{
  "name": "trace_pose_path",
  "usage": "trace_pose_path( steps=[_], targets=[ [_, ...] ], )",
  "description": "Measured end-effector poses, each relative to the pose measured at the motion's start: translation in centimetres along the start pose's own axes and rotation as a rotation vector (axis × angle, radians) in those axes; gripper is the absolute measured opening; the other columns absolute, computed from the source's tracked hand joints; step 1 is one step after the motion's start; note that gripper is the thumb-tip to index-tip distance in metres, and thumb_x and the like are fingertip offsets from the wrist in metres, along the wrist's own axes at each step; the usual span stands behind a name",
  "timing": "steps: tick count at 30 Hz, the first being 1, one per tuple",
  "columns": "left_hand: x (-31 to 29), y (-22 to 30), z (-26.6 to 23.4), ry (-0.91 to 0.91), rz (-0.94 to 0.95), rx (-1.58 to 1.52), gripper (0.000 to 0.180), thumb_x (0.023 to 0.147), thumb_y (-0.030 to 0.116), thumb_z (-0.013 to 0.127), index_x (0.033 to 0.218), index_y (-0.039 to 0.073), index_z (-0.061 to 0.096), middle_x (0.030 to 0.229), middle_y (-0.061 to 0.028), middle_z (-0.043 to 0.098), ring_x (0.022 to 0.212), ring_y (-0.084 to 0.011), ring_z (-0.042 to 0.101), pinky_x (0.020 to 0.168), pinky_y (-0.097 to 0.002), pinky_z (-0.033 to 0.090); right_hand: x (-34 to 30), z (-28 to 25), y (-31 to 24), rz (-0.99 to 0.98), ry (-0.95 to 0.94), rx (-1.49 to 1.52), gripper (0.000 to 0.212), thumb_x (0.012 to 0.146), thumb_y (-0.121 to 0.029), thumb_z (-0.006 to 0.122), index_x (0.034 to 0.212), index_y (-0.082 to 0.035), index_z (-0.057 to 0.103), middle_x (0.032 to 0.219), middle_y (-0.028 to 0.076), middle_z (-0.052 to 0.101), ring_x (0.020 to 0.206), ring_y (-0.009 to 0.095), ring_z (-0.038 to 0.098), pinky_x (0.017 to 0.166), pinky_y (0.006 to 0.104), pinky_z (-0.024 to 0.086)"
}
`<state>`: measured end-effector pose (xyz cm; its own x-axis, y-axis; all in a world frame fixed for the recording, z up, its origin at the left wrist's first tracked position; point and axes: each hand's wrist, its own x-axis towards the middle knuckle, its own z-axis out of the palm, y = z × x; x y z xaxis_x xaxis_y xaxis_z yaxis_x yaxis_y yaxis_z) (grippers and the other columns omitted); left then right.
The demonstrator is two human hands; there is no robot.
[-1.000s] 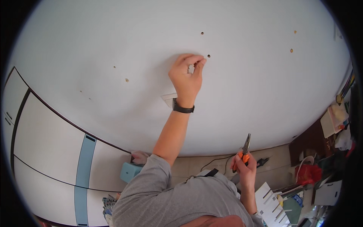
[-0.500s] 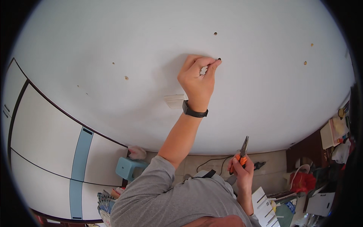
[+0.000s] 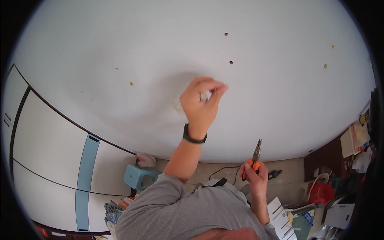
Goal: The person installs wall anchors and screws into a white wall. They use a screwdriver to tighten the anchors and pliers to cut and insert wooden dowels into pre-drilled holes. The person repeatedly places anchors and dowels into different holes across the wall.
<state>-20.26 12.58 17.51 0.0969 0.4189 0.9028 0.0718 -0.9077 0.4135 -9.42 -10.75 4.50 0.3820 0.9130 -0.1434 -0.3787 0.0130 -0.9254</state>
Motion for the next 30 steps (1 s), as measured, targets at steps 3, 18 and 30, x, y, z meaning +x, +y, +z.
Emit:
trace_pose_path(
  steps=[3,18,30],
  targets=[
    [-5.4,0.9,-2.4,-0.229,-0.351,-0.221,0.015,0.085,-0.004,0.083,0.097,0.0,0.076,0.098,-0.0083,0.073,0.077,-0.0113,0.064,0.059,-0.0263,0.048,0.5,0.2,-0.8,0.006,-0.004,-0.041,0.009,0.102,-0.008,0.061,0.097,-0.002,0.059,0.076,0.004,0.064,0.066,0.008,0.055,0.061,0.0251,0.044],
    [-12.4,3.1,-3.4,-0.726,-1.035,-0.755,0.035,0.099,0.013,0.076,0.126,-0.008,0.067,0.113,-0.0119,0.074,0.103,-0.0158,0.069,0.065,-0.0188,0.053,-0.3,2.0,-0.8,0.127,-0.245,0.087,0.008,0.103,-0.011,0.06,0.103,-0.003,0.06,0.082,0.004,0.065,0.069,0.008,0.054,0.057,0.0233,0.037],
    [-14.7,5.5,-1.8,-0.359,-0.548,-0.3,0.011,0.089,0.006,0.083,0.1,0.003,0.08,0.097,-0.0085,0.08,0.053,-0.0022,0.047,0.046,-0.021,0.03,-0.4,2.4,0.6,-0.17,0.097,-0.658,0.017,0.1,-0.015,0.068,0.107,-0.002,0.06,0.073,0.012,0.063,0.065,0.027,0.063,0.061,0.0387,0.048]
  ],
)
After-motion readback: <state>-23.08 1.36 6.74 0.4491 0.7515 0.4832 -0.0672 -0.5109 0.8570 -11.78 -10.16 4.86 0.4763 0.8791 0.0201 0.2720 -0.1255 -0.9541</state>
